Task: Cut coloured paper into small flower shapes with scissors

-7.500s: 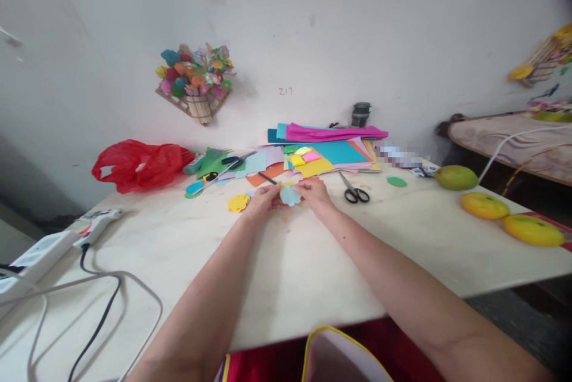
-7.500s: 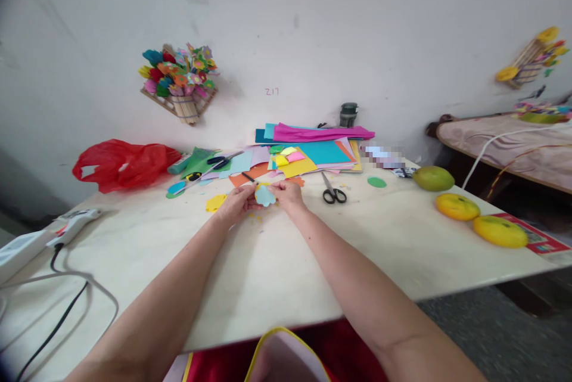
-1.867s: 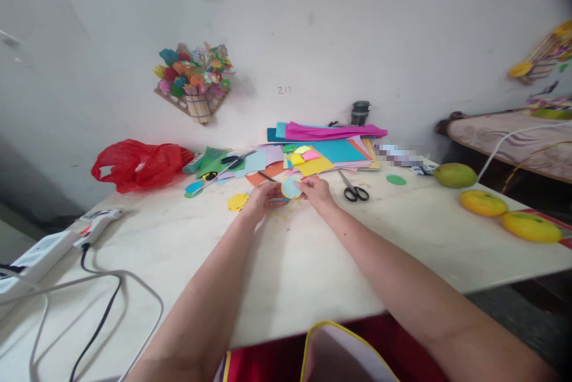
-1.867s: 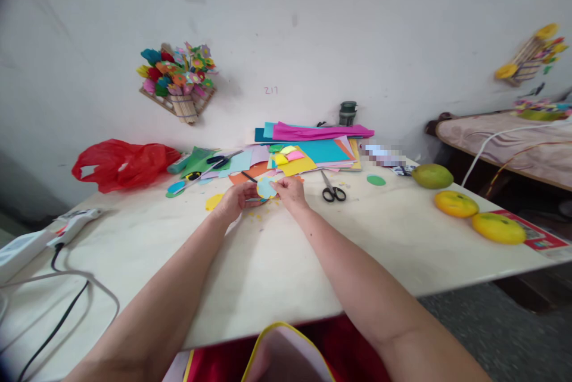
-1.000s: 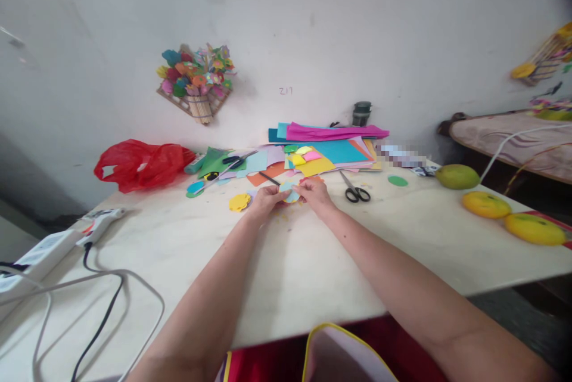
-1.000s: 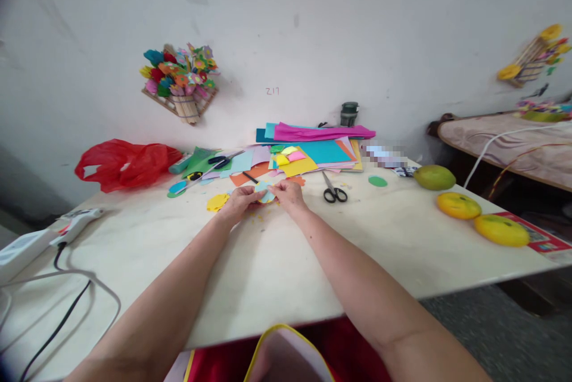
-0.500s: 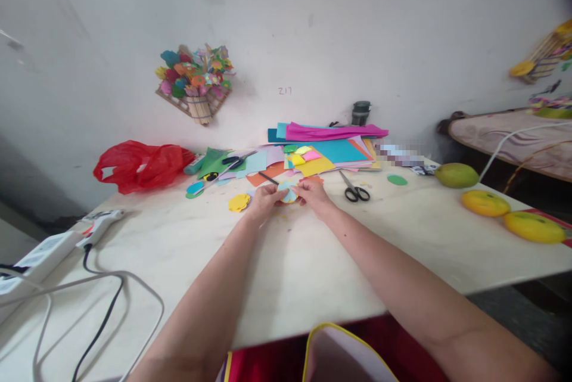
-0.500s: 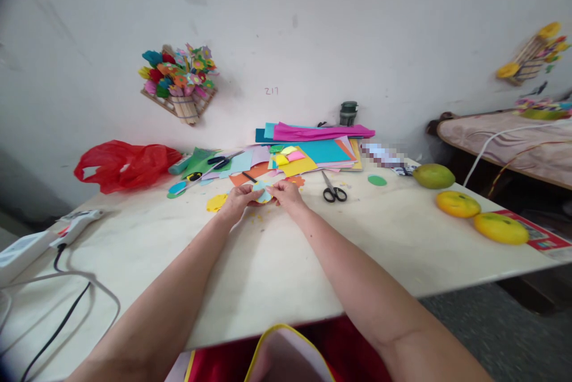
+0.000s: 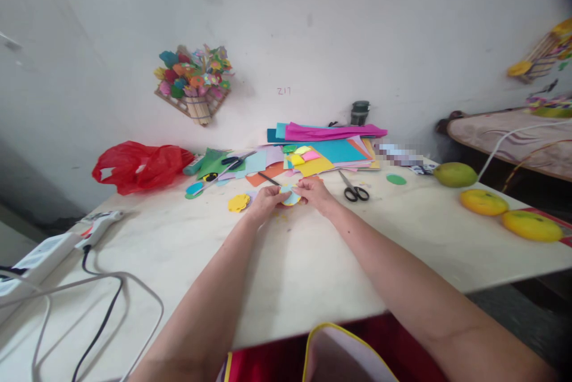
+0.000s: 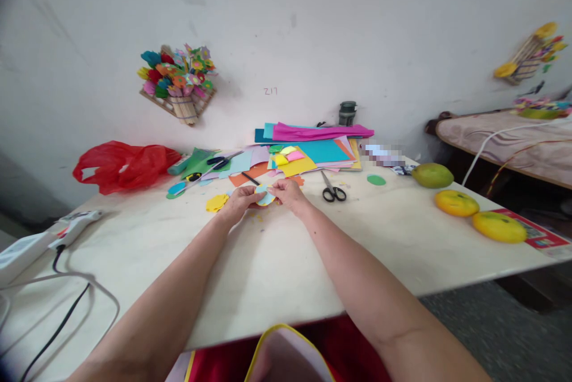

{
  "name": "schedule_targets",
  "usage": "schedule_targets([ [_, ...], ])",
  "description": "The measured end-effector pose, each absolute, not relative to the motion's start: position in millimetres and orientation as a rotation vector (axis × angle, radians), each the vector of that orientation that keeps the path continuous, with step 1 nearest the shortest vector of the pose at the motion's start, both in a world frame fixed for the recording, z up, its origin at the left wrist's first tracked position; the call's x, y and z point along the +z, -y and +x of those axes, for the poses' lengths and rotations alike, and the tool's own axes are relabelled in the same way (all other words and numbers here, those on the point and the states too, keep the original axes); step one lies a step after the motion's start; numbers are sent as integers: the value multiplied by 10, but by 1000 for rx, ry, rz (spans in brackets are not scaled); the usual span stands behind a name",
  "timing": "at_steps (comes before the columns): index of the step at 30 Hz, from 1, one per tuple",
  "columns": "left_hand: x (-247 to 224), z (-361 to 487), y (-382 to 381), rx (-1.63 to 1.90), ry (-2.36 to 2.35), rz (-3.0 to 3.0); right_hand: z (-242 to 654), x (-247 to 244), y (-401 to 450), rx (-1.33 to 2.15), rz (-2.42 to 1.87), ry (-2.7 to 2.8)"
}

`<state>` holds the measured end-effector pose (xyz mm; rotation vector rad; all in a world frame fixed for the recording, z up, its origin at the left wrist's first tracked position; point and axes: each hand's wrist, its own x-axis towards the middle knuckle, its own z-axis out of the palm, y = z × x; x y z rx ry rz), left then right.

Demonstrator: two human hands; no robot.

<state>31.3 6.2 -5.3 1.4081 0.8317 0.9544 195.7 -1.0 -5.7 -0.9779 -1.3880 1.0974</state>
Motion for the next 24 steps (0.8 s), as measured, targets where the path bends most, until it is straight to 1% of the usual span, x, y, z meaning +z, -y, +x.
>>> schedule_targets([
  [4,-44,336,-42,964,-775,1385,1924,-70,-2,1003,-985,1373],
  [9,-36,360,-25,973,-832,1337,1893,-73,2,919,-1026,1356],
  [20,-73,369,-50,995,-850,1336,1893,-101,-13,875,-1011,1362],
  [23,-6,364,-54,1069,-891,1350,1916,-90,-32,889,-1017,1394],
  [24,24,341,-67,1149,-899,1344,1942,-73,-39,879,-1037,1411],
])
